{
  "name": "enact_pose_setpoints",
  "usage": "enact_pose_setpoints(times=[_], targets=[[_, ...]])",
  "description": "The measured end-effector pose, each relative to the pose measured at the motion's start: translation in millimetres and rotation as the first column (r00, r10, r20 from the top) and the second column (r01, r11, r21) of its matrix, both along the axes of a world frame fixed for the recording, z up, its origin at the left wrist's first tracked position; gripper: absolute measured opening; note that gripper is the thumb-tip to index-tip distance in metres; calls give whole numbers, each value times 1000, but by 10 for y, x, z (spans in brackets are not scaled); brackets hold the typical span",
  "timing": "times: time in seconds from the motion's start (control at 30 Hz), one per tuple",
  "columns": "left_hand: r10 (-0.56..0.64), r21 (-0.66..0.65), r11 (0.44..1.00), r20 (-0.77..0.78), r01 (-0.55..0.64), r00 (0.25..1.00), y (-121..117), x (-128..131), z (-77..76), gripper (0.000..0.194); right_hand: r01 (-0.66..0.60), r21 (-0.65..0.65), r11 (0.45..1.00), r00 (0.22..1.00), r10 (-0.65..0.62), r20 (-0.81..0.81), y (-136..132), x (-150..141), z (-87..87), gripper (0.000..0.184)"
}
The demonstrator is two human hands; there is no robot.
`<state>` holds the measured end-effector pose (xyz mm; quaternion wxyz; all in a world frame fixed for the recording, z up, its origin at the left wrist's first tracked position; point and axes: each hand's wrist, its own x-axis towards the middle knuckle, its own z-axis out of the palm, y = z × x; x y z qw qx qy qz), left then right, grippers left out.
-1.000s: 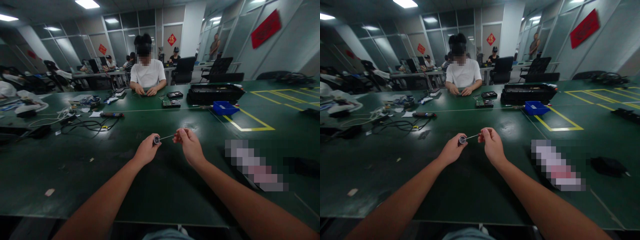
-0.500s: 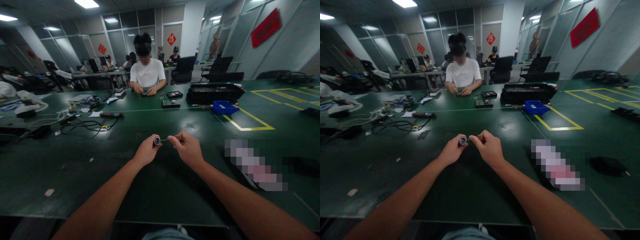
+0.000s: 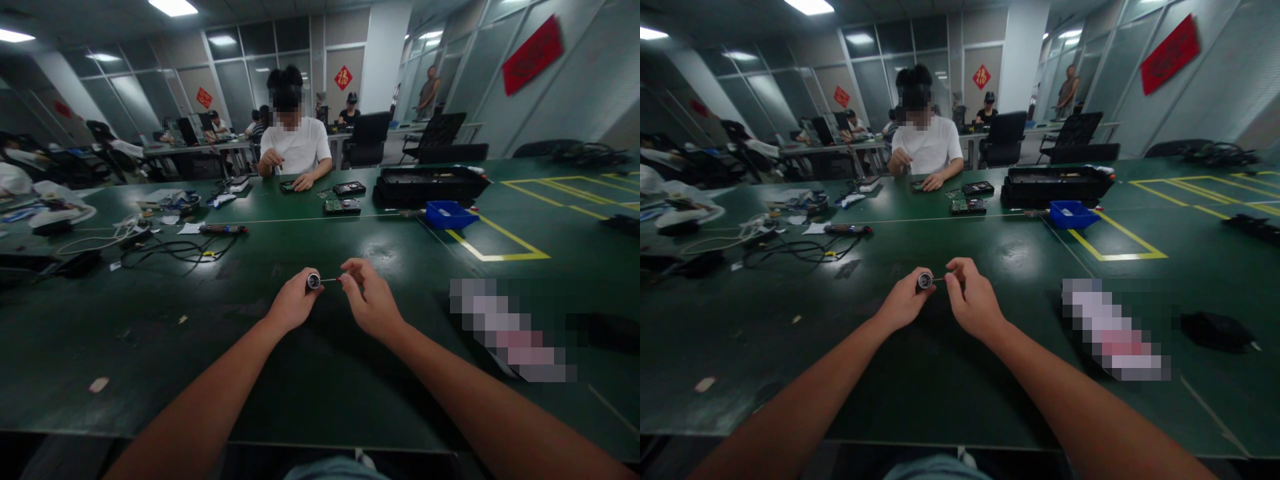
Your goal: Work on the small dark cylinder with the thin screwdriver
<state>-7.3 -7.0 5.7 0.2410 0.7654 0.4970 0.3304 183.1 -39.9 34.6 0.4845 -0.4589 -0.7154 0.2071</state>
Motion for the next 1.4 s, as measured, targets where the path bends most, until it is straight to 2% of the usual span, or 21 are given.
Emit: enact_pose_setpoints(times=[0.1,0.23,0.3,0.37,0.47,0.63,0.73,1.0,1.17,1.4], targets=[[41,-21,999,16,-40,999,0,1,4,13,-57,-88,995,964,32,-264,53,-27,-61,20],[8,42,999,-11,-8,1000,8,-3,14,14,-124,-202,971,820,-15,-572,174,-32,-122,25],[-10,62,998,-43,12,999,13,-2,14,14,-150,-269,951,732,-76,-677,238,-12,-147,25],[-7,47,999,-56,10,998,17,1,9,14,-165,-316,934,688,-121,-715,288,12,-171,25],[-6,7,1000,-54,7,999,15,5,0,13,-79,-270,959,704,-138,-696,311,31,-194,22],[-13,0,1000,-35,13,999,-6,18,5,11,-14,-148,989,857,-65,-511,223,1,-171,22],[-21,-3,1000,-17,21,1000,-4,23,-3,12,21,-117,993,910,-68,-408,162,-24,-138,21],[7,9,1000,8,-7,1000,13,-6,-24,14,42,-107,993,945,-74,-318,103,-27,-63,20],[19,-3,1000,11,-19,1000,9,-15,-2,14,7,-119,993,937,-48,-347,115,-23,-57,21],[14,-2,1000,23,-14,1000,12,-9,-9,13,50,-160,986,937,-102,-334,155,-26,-78,23]])
